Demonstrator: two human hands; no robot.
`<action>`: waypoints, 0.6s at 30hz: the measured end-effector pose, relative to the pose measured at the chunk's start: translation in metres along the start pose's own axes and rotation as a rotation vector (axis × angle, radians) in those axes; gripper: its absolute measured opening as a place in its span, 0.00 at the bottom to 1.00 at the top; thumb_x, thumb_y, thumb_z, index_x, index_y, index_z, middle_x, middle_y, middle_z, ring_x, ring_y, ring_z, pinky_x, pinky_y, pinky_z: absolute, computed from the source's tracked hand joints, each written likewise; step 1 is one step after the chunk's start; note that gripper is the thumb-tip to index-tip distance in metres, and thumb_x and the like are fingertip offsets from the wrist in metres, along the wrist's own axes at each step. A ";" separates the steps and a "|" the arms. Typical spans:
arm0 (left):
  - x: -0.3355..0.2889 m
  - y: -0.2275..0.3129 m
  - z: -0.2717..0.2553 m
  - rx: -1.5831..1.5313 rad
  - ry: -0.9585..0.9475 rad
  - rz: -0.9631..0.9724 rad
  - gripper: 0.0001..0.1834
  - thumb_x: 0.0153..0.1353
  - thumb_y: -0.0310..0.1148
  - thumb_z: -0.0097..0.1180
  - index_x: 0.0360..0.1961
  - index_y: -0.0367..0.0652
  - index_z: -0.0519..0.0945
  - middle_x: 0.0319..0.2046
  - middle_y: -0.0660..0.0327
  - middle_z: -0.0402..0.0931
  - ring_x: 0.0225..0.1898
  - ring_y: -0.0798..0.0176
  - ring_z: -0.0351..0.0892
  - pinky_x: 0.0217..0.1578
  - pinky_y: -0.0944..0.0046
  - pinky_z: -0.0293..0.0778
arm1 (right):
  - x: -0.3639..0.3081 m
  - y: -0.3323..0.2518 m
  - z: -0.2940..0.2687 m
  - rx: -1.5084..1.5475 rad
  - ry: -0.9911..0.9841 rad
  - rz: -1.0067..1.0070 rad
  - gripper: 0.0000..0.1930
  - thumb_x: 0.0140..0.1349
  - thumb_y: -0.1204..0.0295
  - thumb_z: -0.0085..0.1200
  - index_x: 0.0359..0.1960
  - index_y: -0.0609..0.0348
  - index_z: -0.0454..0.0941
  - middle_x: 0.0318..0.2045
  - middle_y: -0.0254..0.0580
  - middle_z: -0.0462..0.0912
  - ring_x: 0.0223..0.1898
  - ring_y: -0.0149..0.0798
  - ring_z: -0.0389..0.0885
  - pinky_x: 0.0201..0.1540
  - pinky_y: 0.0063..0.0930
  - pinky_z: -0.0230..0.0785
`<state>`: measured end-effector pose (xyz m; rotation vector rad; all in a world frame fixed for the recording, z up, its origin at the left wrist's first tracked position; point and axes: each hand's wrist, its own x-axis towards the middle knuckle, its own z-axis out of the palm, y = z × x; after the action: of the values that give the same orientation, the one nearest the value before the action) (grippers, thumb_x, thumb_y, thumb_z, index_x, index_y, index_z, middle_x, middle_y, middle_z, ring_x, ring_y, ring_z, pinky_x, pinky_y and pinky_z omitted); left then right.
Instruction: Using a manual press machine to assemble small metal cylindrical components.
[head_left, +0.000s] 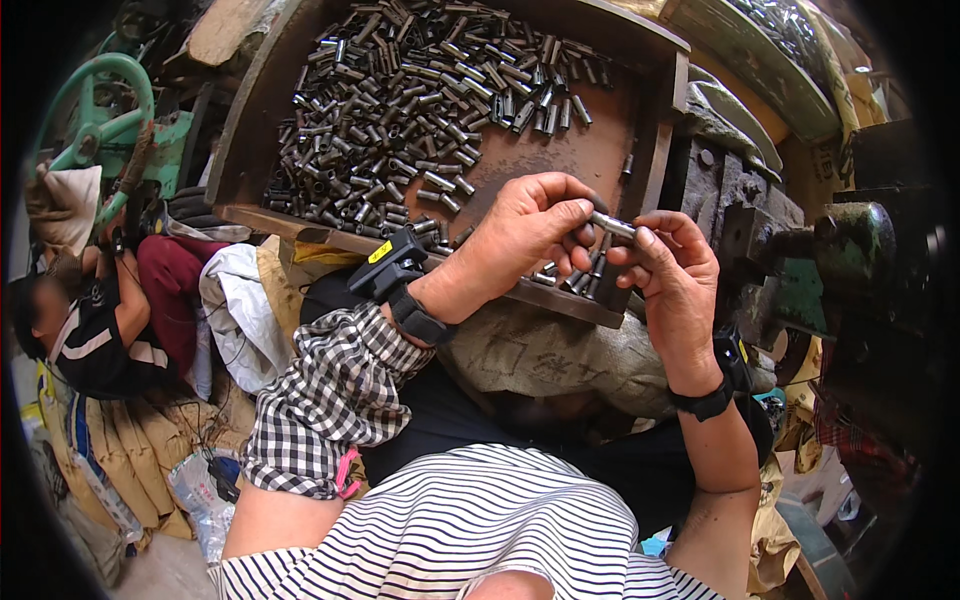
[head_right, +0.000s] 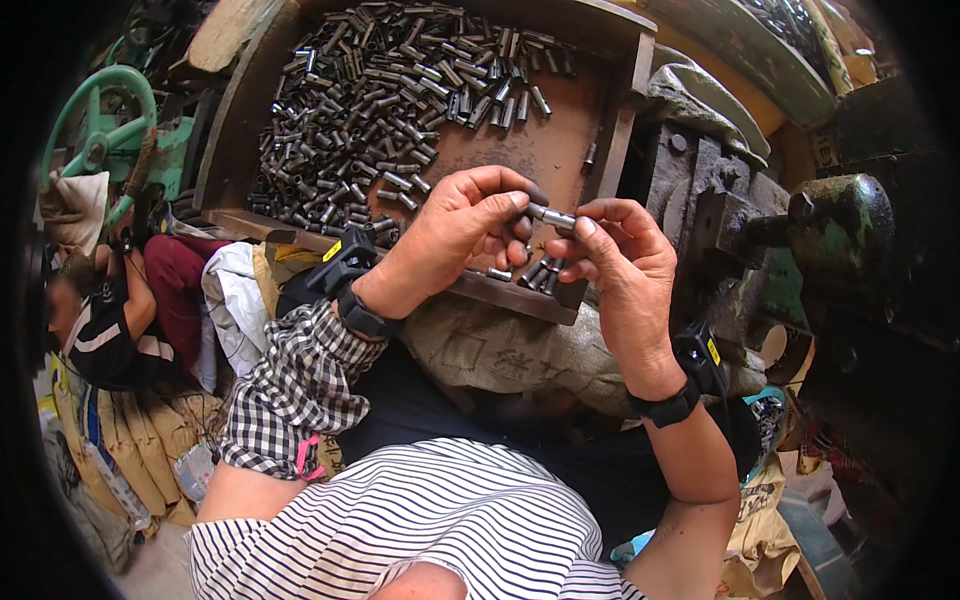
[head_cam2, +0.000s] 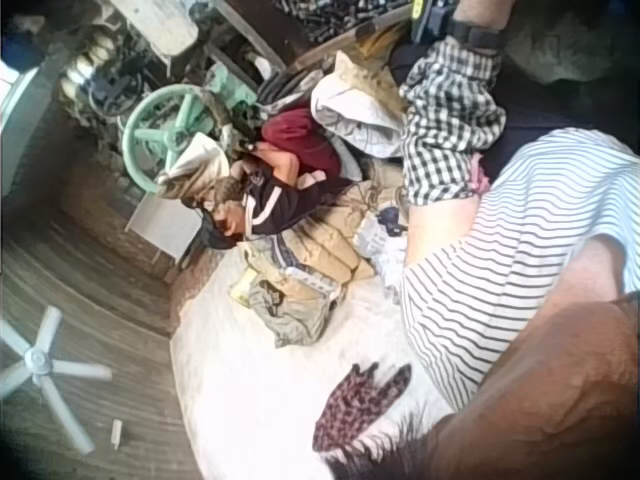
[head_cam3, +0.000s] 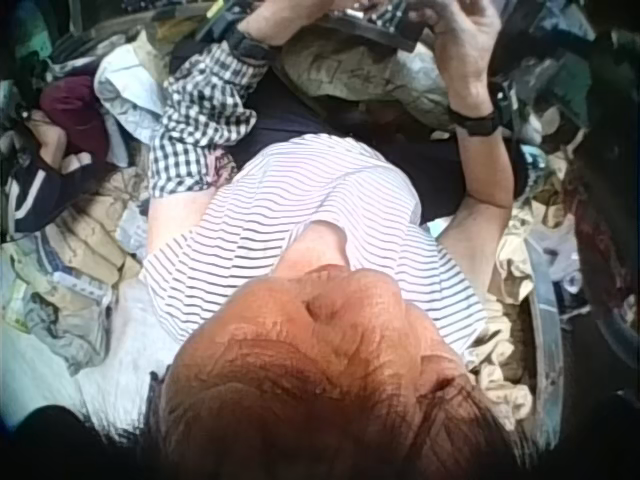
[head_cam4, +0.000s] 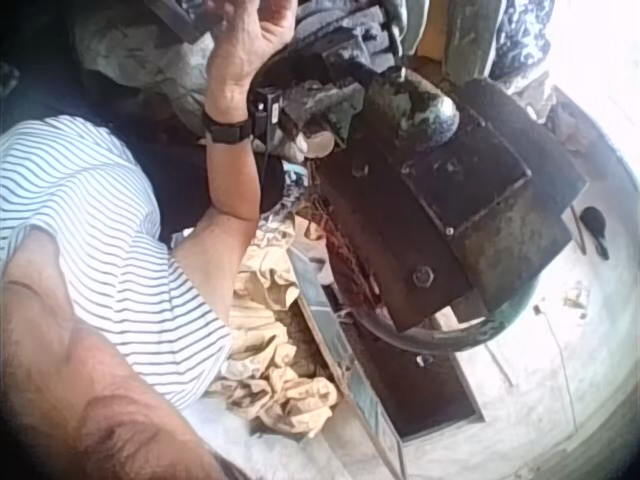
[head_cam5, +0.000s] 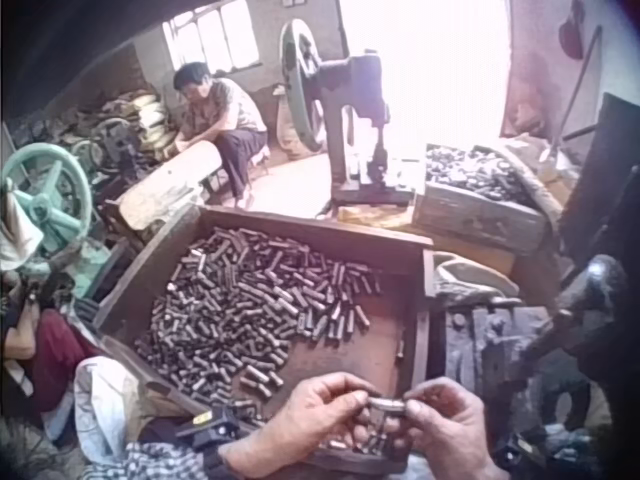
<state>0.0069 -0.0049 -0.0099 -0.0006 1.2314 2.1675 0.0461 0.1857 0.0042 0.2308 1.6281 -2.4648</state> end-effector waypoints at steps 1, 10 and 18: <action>0.000 0.000 0.002 0.044 0.001 0.013 0.10 0.66 0.31 0.47 0.43 0.36 0.73 0.27 0.62 0.75 0.24 0.71 0.78 0.23 0.75 0.76 | 0.000 0.001 -0.001 0.041 0.005 0.022 0.06 0.62 0.77 0.52 0.39 0.63 0.73 0.33 0.42 0.80 0.33 0.32 0.83 0.29 0.18 0.75; -0.003 0.000 0.010 0.296 0.025 0.153 0.11 0.65 0.28 0.49 0.45 0.32 0.71 0.31 0.59 0.77 0.28 0.70 0.80 0.26 0.74 0.77 | 0.001 0.000 -0.005 0.129 0.001 0.098 0.06 0.61 0.78 0.52 0.38 0.64 0.72 0.33 0.44 0.81 0.33 0.32 0.83 0.27 0.18 0.75; -0.008 0.004 0.015 0.394 0.017 0.206 0.10 0.63 0.27 0.52 0.44 0.32 0.74 0.31 0.61 0.78 0.29 0.72 0.79 0.27 0.75 0.77 | 0.003 -0.006 -0.010 0.223 -0.075 0.188 0.07 0.61 0.77 0.53 0.39 0.64 0.72 0.32 0.44 0.81 0.32 0.33 0.83 0.27 0.18 0.76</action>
<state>0.0153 0.0012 0.0039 0.2845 1.7131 2.0573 0.0421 0.1974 0.0050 0.3023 1.2404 -2.4750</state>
